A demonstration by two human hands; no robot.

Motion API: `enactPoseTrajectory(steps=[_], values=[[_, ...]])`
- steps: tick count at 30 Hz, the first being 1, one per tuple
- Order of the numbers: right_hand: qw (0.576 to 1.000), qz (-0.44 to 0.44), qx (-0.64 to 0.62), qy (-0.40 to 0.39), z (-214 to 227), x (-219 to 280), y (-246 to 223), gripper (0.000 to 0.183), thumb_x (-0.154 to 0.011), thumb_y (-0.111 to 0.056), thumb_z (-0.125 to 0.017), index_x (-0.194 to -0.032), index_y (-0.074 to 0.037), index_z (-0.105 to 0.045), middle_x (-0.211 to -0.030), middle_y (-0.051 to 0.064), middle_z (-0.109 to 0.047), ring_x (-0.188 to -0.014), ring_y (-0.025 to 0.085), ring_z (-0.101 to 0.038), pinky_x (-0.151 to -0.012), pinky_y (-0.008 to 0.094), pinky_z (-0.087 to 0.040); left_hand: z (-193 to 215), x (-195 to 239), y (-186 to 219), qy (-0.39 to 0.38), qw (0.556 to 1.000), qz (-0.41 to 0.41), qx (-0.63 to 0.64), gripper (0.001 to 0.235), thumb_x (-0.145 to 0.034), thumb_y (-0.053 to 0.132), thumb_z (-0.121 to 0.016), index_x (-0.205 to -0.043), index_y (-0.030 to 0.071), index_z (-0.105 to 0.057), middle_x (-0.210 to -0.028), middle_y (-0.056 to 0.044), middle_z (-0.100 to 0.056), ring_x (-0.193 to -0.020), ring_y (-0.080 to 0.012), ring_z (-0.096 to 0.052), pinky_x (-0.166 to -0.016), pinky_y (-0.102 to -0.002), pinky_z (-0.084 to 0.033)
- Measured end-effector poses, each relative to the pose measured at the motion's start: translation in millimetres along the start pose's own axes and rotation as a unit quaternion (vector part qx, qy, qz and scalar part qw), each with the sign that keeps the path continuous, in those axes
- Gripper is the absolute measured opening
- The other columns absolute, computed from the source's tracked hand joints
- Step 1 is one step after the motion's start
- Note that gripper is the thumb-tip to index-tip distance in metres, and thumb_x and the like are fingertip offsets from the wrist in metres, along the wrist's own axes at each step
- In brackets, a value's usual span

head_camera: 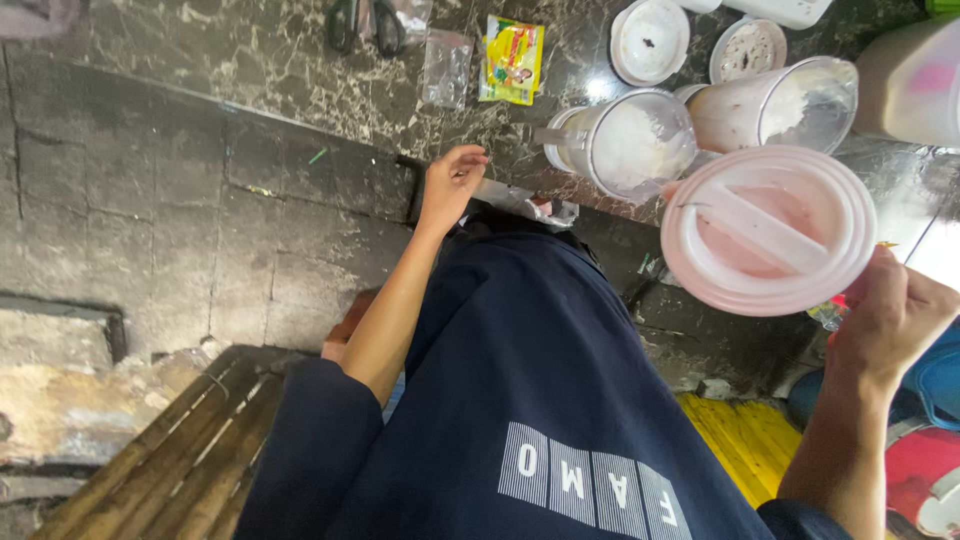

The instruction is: The person adds various ingredients including a yellow liquid, a white powder, and ice into two blender cups. They then place the cups on a blender base, secure the lids, and operate the blender. Finally, they scoop a dark granular ingredient into a separate cup.

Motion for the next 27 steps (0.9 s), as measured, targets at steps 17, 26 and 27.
enactPoseTrajectory(steps=[17,26,27], values=[[0.938,-0.07,-0.331,0.081,-6.5,5.3,86.6,0.034,-0.1,-0.011,-0.048,-0.103,0.012,-0.073,-0.103,0.018,-0.073,-0.088,0.021,-0.072,-0.084,0.035,-0.061,-98.0,-9.1,157.1,-0.148,0.936,-0.286,-0.143,0.032,-0.089,0.015,-0.076,-0.115,0.004,-0.061,-0.111,-0.012,-0.069,-0.106,-0.0239,-0.066,-0.094,-0.037,-0.049],[0.886,-0.102,-0.398,0.213,21.2,51.6,192.2,0.024,-0.101,-0.003,-0.054,-0.079,0.003,-0.063,-0.081,0.007,-0.06,-0.069,0.014,-0.056,-0.065,0.029,-0.045,-143.0,-65.9,139.7,-0.102,0.986,-0.131,0.013,0.023,-0.099,0.018,-0.065,-0.082,0.004,-0.059,-0.071,0.005,-0.045,-0.067,-0.0052,-0.04,-0.059,-0.028,-0.032],[0.89,-0.133,-0.37,0.231,28.2,59.2,204.3,0.025,-0.1,-0.006,-0.054,-0.077,0.001,-0.063,-0.077,0.006,-0.059,-0.063,0.013,-0.054,-0.058,0.028,-0.041,-145.5,-69.7,143.7,-0.074,0.991,-0.11,0.032,0.024,-0.101,0.019,-0.064,-0.082,0.005,-0.059,-0.071,0.006,-0.043,-0.066,-0.0046,-0.038,-0.058,-0.027,-0.029]])
Point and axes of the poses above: each hand's wrist, its own x-axis away from the middle knuckle, its own z-axis out of the back of the hand, y = z × x, the point moved 10 cm from there along -x, towards the middle knuckle
